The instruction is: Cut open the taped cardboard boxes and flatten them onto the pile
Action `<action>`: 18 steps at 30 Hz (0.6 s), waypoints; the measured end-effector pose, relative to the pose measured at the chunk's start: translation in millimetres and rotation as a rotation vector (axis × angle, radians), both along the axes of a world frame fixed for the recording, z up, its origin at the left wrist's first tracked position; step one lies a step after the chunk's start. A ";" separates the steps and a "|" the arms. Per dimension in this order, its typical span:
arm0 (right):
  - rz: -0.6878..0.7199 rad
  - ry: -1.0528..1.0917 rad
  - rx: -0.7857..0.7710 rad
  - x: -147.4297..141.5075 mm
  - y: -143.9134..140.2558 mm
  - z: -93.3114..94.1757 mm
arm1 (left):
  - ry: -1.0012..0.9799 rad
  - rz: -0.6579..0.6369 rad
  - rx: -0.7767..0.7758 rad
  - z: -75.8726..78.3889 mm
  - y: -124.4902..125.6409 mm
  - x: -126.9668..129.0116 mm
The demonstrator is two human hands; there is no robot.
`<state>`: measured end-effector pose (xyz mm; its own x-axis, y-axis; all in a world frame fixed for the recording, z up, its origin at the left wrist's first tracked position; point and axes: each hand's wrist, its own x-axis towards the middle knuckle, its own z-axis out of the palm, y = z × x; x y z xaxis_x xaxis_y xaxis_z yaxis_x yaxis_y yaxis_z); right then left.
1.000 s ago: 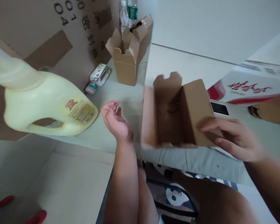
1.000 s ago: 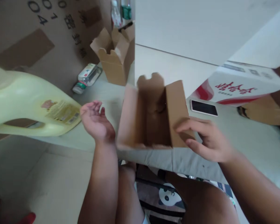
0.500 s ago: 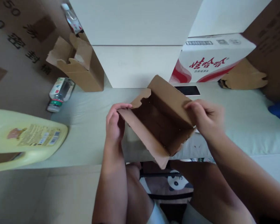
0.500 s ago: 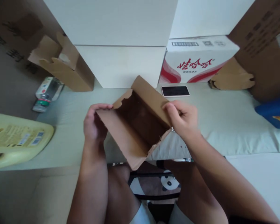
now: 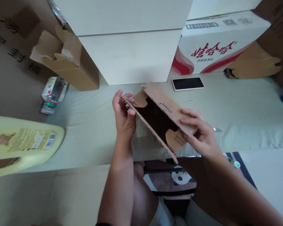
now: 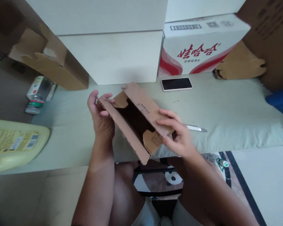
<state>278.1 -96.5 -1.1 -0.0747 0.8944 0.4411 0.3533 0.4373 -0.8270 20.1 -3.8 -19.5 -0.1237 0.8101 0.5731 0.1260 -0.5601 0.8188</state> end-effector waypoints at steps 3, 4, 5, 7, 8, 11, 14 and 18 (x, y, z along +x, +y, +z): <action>0.179 0.086 0.037 3.1 -4.7 -4.5 | 0.112 0.027 0.043 1.2 2.7 -2.0; 0.212 0.100 0.025 3.9 -7.0 -5.1 | 0.167 0.035 0.045 3.2 2.2 -3.0; 0.242 0.100 0.003 4.5 -9.4 -4.7 | 0.231 0.041 0.042 5.8 1.0 -4.0; 0.321 0.071 -0.049 4.9 -14.4 -0.9 | 0.349 0.036 0.022 12.2 -3.2 -6.4; 0.366 0.048 -0.067 4.9 -16.6 2.3 | 0.389 0.023 0.000 15.2 -5.9 -8.1; 0.463 -0.054 -0.076 4.3 -20.1 10.4 | 0.400 -0.008 -0.079 19.8 -14.1 -15.0; 0.395 -0.020 -0.116 1.9 -18.0 4.8 | 0.344 0.028 -0.096 16.3 -20.4 -20.6; 0.055 0.105 -0.430 -1.6 -10.3 -20.1 | 0.324 0.126 -0.110 8.4 -23.7 -23.0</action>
